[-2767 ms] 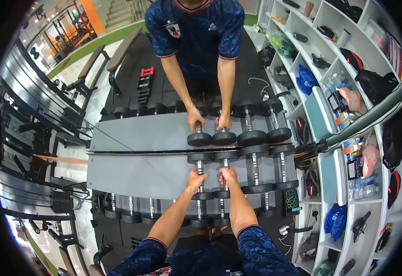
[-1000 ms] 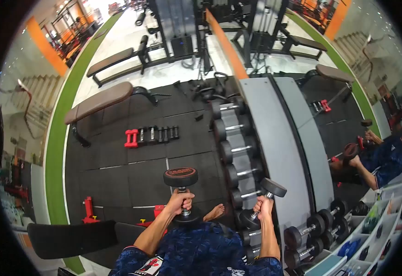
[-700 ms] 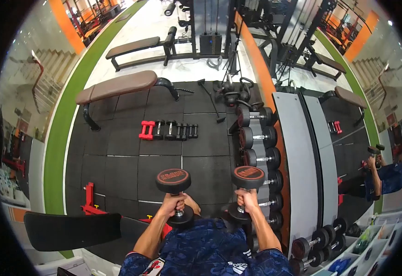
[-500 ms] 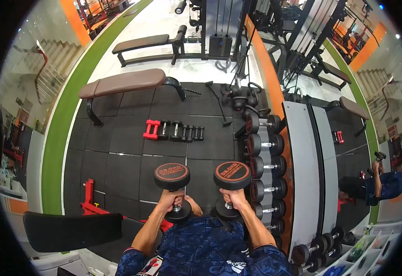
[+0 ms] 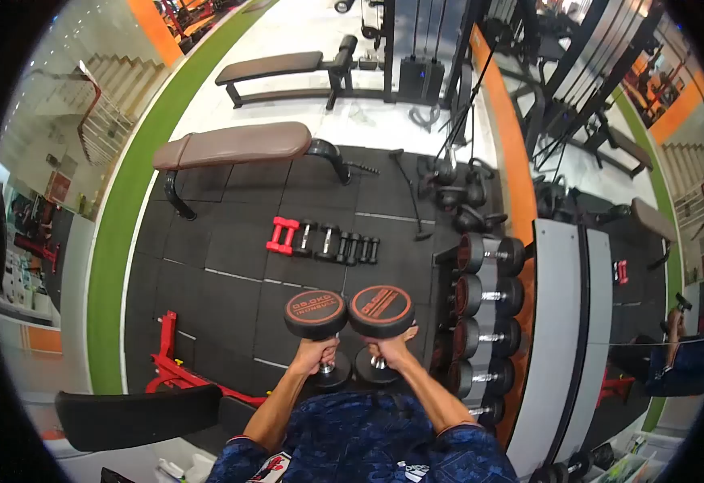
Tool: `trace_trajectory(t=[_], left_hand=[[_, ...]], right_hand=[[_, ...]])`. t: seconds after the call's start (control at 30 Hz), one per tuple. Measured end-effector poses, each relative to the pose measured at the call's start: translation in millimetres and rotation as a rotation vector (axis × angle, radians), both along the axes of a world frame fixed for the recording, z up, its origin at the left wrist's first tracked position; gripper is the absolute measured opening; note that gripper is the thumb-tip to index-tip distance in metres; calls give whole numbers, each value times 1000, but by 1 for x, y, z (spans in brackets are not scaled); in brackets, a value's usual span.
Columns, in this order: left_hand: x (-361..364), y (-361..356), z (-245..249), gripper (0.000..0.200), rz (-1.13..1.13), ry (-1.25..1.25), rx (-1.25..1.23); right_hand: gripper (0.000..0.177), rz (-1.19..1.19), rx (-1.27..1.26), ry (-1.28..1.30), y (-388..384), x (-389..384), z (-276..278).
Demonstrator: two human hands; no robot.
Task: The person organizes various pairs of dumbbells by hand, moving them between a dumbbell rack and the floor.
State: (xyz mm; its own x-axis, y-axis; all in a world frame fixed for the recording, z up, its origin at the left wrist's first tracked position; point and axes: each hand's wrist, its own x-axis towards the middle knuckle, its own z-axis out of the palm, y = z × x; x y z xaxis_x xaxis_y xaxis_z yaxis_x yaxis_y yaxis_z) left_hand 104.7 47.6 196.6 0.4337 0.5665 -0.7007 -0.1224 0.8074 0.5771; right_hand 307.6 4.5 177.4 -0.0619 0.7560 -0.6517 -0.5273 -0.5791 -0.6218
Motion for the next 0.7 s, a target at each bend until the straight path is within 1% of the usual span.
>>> trace_trajectory(t=[0.07,0.13,0.17,0.2,0.23,0.27,0.3,0.33,0.37,0.4,0.47,0.57,0.6,0.7], left_hand=[[4,11,-16,15,-2,4,-11],[15,22,-27,13,28,-5,-30],[21,31,-26,14,40,-7,-28],[24,37,-27,15,46,-3,-31],[23,44,-31,15,43,10,-41],[21,52,-40,17,8,-36,-33],[19,54,-56,17,-1,-47,-75],[15,61,-77,17,-15,-56,-107],[15,72,-92,17,-13,-78,-136],[13,79,-107,21,-29,-60,-131],[12,95,-142,21,-39,-21,-128],[9,104,-199,20,-44,36,-146],[9,107,-221,20,-49,77,-158],[9,106,-295,21,-35,150,-173]], right_hand=[[11,25,-43,-8,13,9,-9],[13,48,-28,-30,22,14,-22],[13,63,-12,-44,31,16,-31],[15,124,79,-146,39,17,-41],[15,100,14,-123,45,17,-51],[15,66,-58,-97,56,17,-49],[15,31,-136,-67,57,12,-53],[15,-38,-155,-20,59,8,-77],[15,-65,-162,-33,66,2,-89],[16,-76,-180,-51,68,-3,-97],[15,-119,-226,-80,77,-7,-124],[19,-161,-278,-10,81,-14,-186],[24,-137,-310,20,83,-13,-206],[36,-184,-385,-37,90,-20,-280]])
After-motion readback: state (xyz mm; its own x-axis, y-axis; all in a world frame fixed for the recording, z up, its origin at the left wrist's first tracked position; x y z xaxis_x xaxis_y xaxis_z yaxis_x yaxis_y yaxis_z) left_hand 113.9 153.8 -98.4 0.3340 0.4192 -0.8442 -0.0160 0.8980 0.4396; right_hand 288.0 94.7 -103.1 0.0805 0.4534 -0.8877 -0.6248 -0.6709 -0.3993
